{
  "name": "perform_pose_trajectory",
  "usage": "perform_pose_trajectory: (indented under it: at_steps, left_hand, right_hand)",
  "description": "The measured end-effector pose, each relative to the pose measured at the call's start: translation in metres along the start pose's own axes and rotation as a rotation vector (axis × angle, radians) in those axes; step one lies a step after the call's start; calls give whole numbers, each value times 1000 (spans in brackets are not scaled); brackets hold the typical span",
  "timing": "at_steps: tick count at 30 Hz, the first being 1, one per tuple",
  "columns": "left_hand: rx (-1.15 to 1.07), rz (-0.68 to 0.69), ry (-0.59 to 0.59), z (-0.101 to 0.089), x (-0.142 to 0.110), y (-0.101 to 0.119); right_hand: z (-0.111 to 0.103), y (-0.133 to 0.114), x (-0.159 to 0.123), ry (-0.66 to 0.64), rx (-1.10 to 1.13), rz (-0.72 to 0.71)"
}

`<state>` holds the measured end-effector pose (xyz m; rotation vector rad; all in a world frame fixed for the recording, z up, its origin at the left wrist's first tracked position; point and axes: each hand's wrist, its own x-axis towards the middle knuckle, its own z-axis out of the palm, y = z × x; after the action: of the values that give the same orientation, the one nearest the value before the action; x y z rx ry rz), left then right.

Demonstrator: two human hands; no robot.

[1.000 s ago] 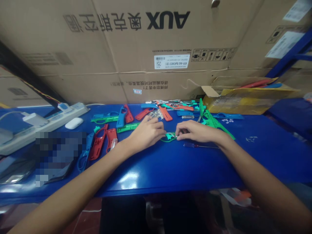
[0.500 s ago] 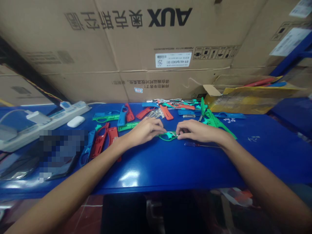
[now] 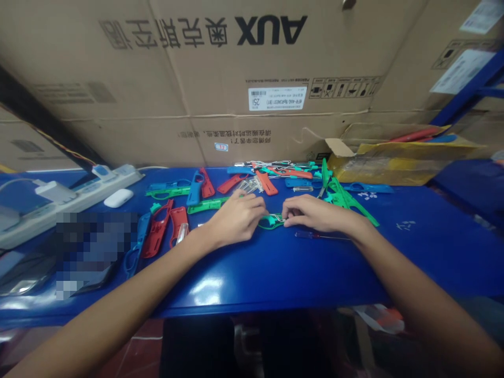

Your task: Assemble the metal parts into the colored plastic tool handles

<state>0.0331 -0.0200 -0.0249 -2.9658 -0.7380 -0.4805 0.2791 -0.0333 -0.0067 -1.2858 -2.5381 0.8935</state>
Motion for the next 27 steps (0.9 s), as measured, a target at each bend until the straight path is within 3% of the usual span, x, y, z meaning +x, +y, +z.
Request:
perform_pose_trajectory:
  at_steps: [5,13,27]
  left_hand:
    - [60,-38,-30,5,3,3]
    - [-194,-134,19,12,3,-10]
    - [-350,-184,66,17,3,-14]
  right_hand:
    - [-1,0,1,-16,6,-12]
    - [-2,-4,0,-13,-49,-23]
    - [2,-6,-3,29,-258,-81]
